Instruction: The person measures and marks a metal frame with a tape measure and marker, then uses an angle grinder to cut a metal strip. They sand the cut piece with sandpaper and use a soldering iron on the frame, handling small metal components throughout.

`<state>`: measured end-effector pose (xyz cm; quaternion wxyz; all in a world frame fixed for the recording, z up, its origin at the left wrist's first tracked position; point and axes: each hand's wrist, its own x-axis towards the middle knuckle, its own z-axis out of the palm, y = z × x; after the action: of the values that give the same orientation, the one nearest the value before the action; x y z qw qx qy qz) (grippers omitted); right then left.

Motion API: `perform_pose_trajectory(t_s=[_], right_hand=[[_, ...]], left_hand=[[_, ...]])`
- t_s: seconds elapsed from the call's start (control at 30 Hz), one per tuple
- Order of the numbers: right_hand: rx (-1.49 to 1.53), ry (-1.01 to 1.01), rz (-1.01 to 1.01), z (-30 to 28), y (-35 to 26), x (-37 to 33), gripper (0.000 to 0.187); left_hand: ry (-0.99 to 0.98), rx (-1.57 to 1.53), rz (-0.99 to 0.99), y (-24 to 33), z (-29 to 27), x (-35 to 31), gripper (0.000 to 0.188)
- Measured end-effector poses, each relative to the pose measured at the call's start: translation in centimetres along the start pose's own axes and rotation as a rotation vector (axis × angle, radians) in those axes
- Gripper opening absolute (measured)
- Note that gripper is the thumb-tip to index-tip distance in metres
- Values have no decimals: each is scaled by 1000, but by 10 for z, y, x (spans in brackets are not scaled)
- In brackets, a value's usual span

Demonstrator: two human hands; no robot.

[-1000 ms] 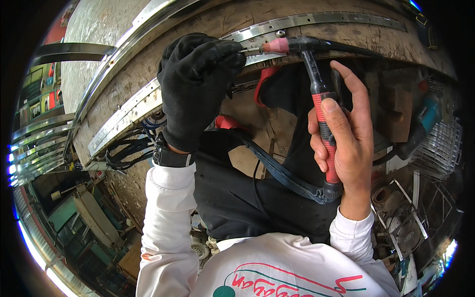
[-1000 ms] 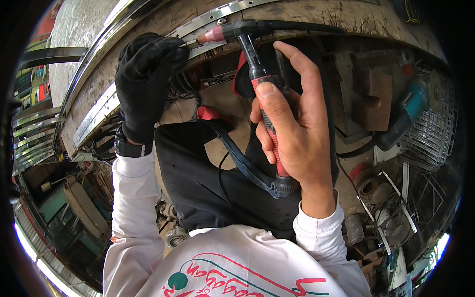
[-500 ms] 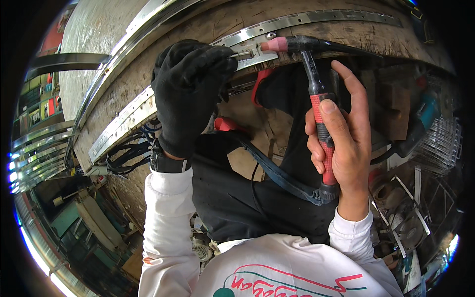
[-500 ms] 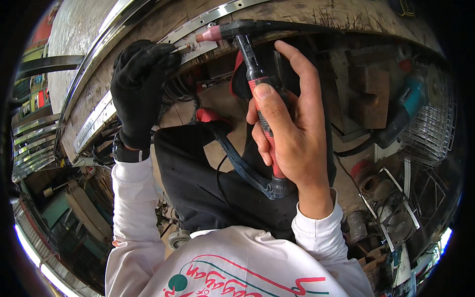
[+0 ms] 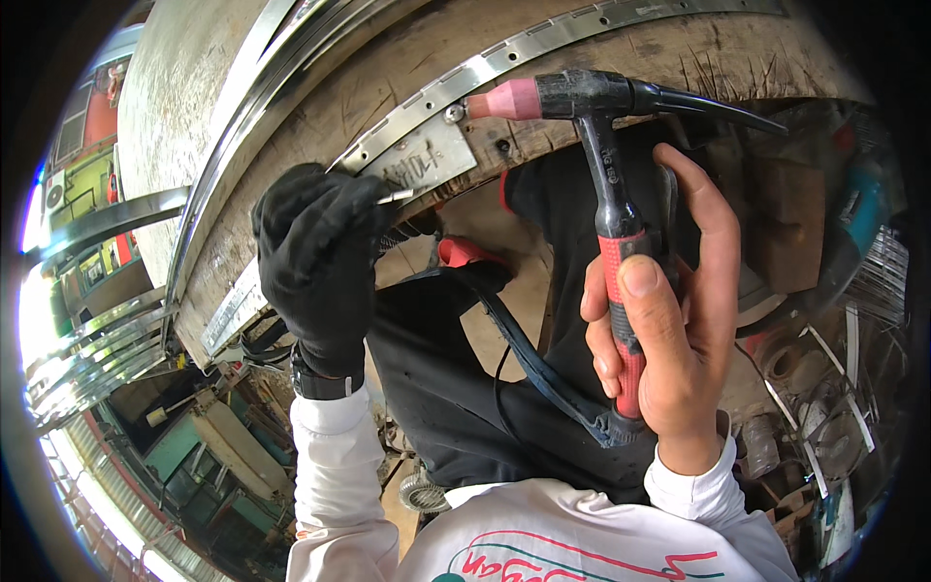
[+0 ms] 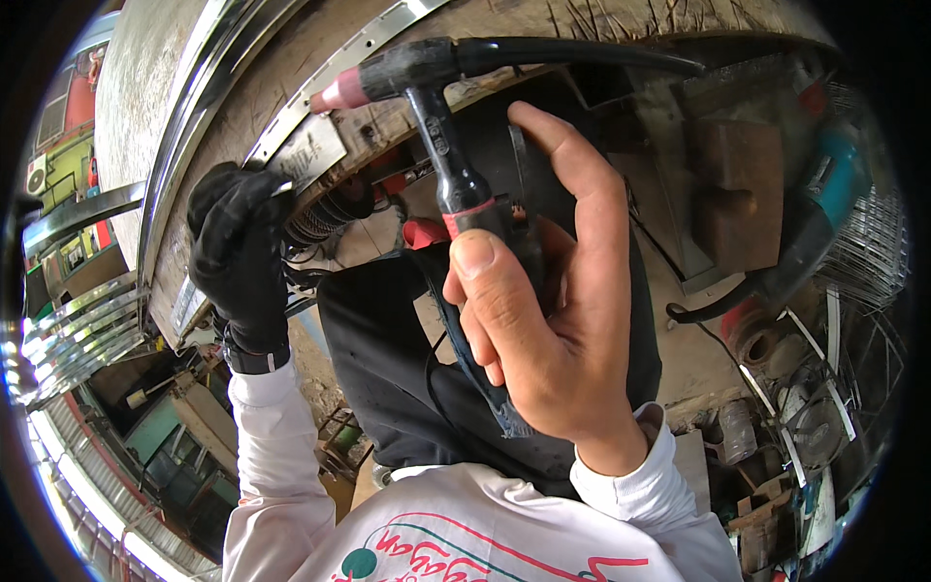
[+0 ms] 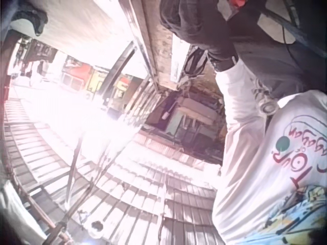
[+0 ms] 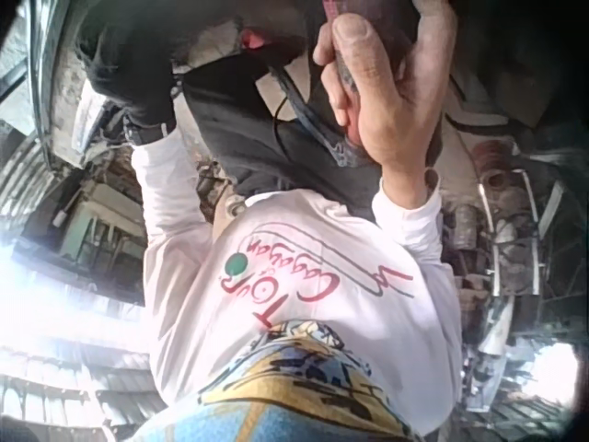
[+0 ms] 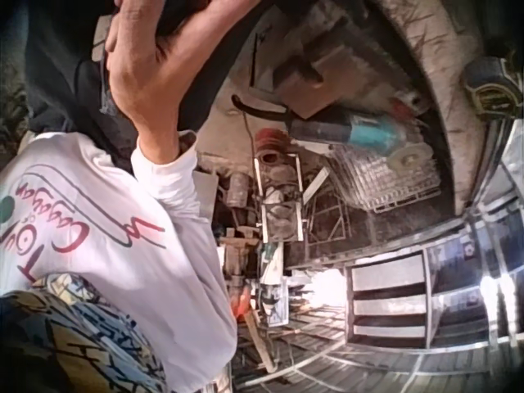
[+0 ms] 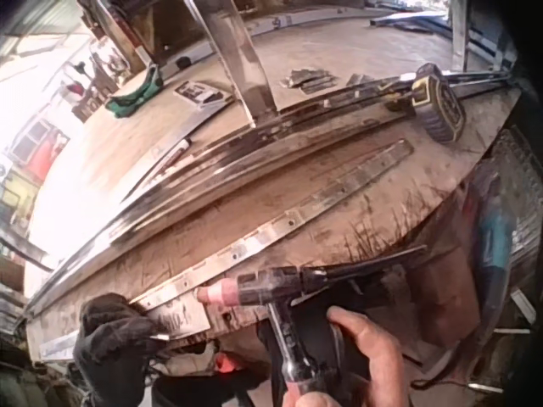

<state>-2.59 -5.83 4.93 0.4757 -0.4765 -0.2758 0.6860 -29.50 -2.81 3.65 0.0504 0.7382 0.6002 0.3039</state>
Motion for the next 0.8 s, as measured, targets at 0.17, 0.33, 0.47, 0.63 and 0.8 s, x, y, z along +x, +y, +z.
perform_pose_trajectory(t_s=[0.17, 0.33, 0.47, 0.63, 0.8], right_hand=[[38, 19, 52, -1, -6, 3, 73], [31, 39, 81, -1, -7, 5, 78], [27, 45, 79, 0, -4, 7, 81], [22, 45, 102, -2, -7, 9, 83], [44, 27, 69, -5, -6, 9, 82]], left_hand=[[52, -76, 49, -4, -2, -3, 31], [159, -289, -126, -7, -2, -11, 20], [195, -366, -180, -5, 0, -14, 16], [187, -351, -154, -5, -1, -14, 16], [156, -324, -92, -4, -2, -9, 14]])
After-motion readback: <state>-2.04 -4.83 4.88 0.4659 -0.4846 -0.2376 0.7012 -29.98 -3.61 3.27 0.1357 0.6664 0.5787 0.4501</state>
